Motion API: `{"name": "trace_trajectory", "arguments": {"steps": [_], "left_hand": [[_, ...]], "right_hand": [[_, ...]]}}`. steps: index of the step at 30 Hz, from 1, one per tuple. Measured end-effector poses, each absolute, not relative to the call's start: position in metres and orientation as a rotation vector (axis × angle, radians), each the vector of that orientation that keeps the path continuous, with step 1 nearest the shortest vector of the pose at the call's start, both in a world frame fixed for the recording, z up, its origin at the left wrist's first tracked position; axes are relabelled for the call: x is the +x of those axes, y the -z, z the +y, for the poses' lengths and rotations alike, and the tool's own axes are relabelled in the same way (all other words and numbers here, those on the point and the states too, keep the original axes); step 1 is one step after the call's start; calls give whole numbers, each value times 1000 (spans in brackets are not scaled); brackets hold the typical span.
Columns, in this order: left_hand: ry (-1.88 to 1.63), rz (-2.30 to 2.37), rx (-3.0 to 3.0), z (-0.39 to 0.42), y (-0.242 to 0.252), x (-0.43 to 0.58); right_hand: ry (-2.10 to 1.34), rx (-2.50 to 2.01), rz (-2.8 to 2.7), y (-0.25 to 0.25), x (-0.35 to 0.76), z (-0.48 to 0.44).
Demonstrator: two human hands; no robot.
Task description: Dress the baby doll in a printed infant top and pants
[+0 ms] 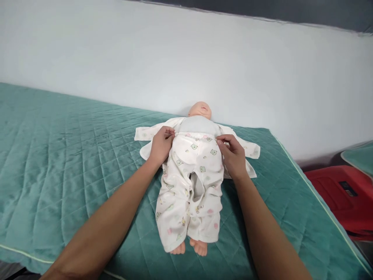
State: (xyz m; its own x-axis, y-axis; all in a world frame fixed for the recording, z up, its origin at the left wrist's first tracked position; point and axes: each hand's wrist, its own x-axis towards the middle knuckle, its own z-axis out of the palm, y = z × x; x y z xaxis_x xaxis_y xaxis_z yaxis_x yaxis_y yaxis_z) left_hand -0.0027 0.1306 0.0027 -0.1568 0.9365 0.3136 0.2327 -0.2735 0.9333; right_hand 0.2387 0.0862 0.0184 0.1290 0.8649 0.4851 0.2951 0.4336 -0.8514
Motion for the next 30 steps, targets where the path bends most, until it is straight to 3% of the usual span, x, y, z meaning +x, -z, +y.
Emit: {"name": "trace_trajectory", "arguments": {"steps": [5, 15, 23, 30], "left_hand": [[-1495, 1236, 1655, 126, -11, -4], [-1174, 1111, 1850, 122, -27, -8], [-1224, 1008, 1853, 124, -20, -8], [-1061, 1006, 2069, 126, -27, -16]], "right_hand": [[-676, -1107, -1436, -17, 242, 89], [-768, -1191, -1605, -23, 247, 92], [-751, -1191, -1642, -24, 249, 93], [-728, -1192, -1688, -26, 250, 93]]}}
